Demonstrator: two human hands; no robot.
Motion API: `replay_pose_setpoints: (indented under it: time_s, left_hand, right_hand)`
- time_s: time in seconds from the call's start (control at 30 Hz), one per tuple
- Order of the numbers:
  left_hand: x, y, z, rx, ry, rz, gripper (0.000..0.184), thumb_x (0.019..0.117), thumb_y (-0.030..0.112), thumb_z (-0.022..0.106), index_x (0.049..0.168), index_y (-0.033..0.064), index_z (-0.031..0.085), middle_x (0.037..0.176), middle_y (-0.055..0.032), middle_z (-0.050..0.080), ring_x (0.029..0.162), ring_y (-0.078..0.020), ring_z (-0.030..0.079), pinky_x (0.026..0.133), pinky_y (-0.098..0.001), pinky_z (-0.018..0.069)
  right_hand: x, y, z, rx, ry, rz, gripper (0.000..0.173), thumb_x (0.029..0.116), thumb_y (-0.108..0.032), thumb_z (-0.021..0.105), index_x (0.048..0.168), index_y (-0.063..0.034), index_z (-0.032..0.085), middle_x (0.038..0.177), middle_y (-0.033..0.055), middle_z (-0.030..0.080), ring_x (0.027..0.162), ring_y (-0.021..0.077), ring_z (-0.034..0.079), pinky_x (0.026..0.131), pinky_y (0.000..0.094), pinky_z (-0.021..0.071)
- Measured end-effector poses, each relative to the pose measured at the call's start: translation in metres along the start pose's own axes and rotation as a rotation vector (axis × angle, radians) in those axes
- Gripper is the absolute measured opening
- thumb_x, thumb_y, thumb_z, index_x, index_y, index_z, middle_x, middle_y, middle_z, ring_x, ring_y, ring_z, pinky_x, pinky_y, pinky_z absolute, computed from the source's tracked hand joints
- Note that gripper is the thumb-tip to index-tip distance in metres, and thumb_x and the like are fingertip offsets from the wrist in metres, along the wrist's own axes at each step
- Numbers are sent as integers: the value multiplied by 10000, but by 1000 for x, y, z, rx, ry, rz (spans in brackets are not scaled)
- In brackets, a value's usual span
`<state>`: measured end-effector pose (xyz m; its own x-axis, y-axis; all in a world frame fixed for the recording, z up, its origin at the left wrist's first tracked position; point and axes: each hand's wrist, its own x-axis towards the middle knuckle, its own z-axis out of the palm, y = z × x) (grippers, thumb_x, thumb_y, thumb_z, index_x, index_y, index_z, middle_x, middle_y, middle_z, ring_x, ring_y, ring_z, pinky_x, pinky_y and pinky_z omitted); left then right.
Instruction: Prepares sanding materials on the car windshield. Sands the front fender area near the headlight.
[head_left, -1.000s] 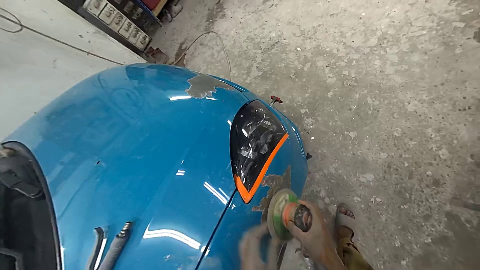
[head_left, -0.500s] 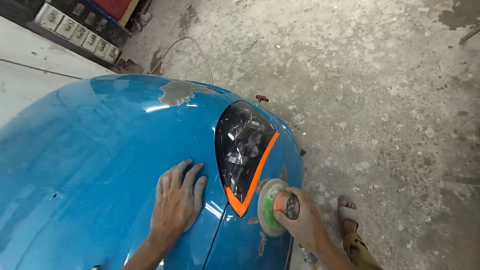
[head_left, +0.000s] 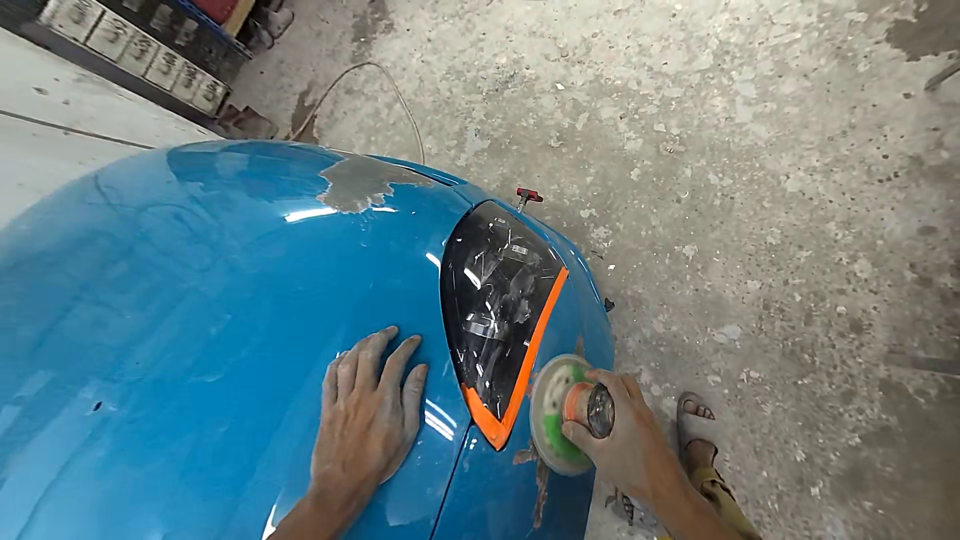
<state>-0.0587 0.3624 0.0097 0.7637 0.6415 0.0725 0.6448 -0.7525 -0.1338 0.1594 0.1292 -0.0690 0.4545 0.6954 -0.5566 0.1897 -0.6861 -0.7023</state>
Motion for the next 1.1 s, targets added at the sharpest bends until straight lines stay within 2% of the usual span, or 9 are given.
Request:
replay_pose_setpoints:
  time_s: [0.1,0.4,0.77,1.1]
  left_hand:
    - [0,0,0,-8,0,6,546,1057,456,309,1358,161,655,1469,-143,557,1383,-391,488,1149,-598,329]
    - [0,1,-2,1,-4,0,554,1055,463,303,1351,161,661,1470,-137,557,1387,-382,484,1150,-592,325]
    - [0,2,-1,13,0,-9,542,1049,453,319,1356,161,657,1470,-132,555,1380,-382,487,1145,-588,326]
    - [1,3,-2,11,-5,-11,546,1050,464,312,1339,164,666,1463,-133,560,1382,-391,484,1145,-597,324]
  right_hand:
    - [0,-5,-4,-42,-1,-22,773,784,-562,781,1453,-252,550,1372,114,559,969,213,688,772,389,596]
    - [4,-9,-11,-102,-36,-40,759,785,-568,783,1450,-289,544,1369,102,553,932,202,690,747,379,595]
    - [8,-9,-15,-138,-56,-57,759,793,-575,765,1460,-293,538,1383,94,549,959,194,687,772,372,591]
    - [6,-8,-12,-123,-48,-112,754,778,-567,780,1439,-278,560,1369,104,559,942,200,690,749,374,596]
